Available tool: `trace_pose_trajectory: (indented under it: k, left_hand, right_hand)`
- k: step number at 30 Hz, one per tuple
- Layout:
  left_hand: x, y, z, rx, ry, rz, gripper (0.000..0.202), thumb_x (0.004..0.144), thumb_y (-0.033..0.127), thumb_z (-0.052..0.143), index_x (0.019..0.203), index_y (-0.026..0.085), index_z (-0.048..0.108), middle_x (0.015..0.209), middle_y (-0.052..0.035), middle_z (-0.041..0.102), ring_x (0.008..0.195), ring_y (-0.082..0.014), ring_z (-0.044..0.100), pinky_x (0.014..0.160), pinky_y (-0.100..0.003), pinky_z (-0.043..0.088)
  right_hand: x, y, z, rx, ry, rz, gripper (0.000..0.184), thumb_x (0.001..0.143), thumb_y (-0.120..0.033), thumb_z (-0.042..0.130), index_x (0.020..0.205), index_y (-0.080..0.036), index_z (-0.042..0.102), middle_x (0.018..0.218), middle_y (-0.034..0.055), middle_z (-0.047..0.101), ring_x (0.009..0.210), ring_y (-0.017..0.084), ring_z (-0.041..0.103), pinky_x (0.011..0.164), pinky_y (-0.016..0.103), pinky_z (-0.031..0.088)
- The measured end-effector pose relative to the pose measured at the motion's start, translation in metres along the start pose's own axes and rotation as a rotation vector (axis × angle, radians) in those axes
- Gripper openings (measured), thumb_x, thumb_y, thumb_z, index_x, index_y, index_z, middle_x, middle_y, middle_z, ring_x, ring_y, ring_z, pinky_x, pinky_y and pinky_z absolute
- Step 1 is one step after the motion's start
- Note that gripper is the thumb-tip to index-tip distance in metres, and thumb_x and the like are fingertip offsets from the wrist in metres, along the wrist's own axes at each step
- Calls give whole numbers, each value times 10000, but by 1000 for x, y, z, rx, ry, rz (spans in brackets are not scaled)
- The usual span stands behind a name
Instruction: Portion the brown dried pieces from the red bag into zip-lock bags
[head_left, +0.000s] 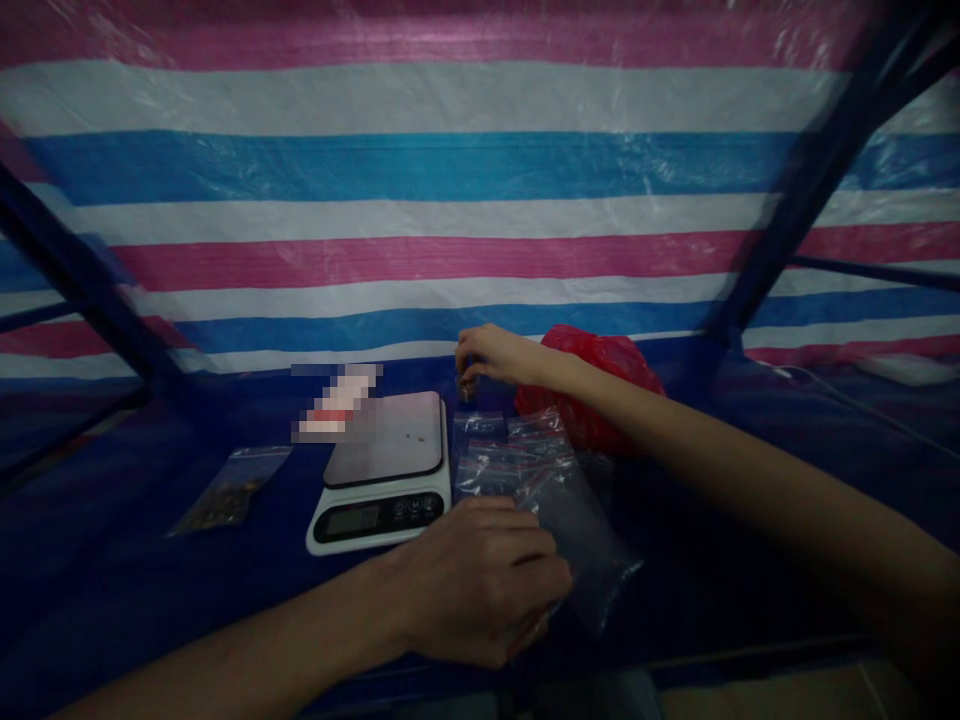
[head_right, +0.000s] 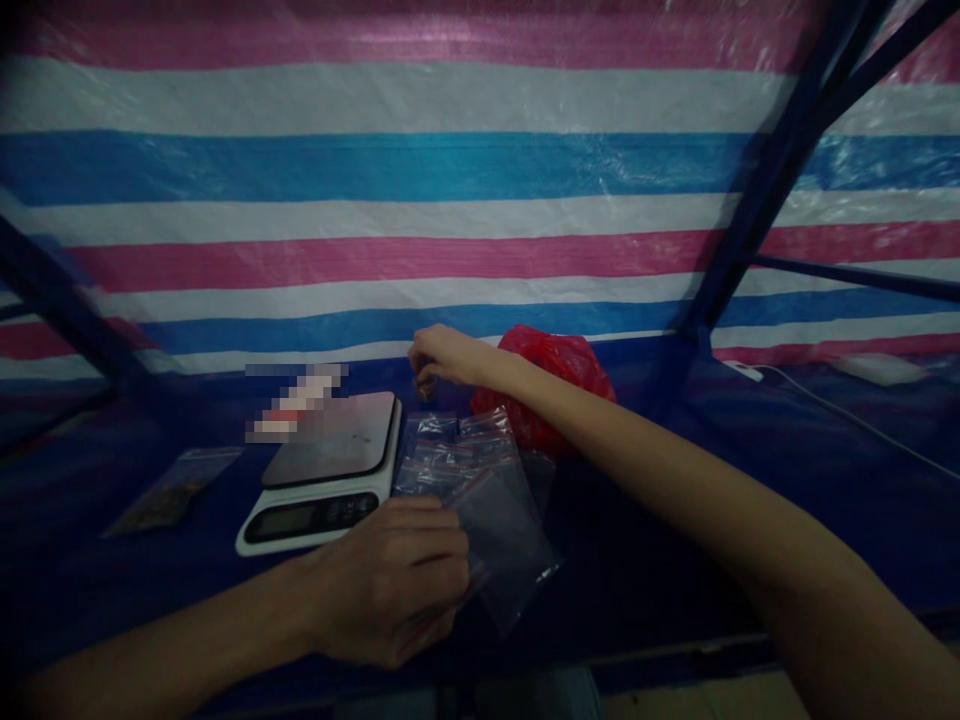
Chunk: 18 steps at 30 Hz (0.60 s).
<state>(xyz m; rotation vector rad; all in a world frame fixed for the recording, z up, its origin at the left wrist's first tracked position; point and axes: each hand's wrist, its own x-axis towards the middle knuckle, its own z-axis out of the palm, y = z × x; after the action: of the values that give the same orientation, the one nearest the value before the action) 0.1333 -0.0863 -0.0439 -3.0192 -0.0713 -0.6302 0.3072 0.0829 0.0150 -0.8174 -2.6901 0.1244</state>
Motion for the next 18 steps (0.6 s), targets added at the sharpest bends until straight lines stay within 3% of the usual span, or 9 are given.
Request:
trace_pose_trajectory:
  k: [9,14,16,18]
  left_hand:
    - [2,2,0,-32,33,-25,126,858,111,522,784,198,471,707,11,560,637,-131,475,560,-302,347]
    - [1,1,3,-49,106,-33,123,875,101,494,805,197,463,697,14,548,619,-128,463,560,-293,328]
    - [0,1,4,-54,122,-30,123,874,96,484,814,198,454,706,11,548,628,-131,474,579,-289,336]
    - [-1,1,5,-53,119,-31,127,878,92,477,821,200,442,718,9,550,639,-135,489,597,-288,341]
  right_hand:
    - [0,4,-5,2,187,-14,242,889,-146,691,1130,-156,669,1094,86,661,961,192,582,854,312,426]
    - [-5,-1,-44,27,402,125,127,956,-190,578,1009,-127,675,939,66,674,830,153,595,784,278,431]
    - [-16,-4,-66,66,518,197,239,1022,-236,447,1017,-123,658,809,38,644,712,125,580,713,260,430]
    - [-36,-8,-83,133,598,245,355,1072,-327,320,1173,-138,603,728,3,600,601,103,548,645,243,426]
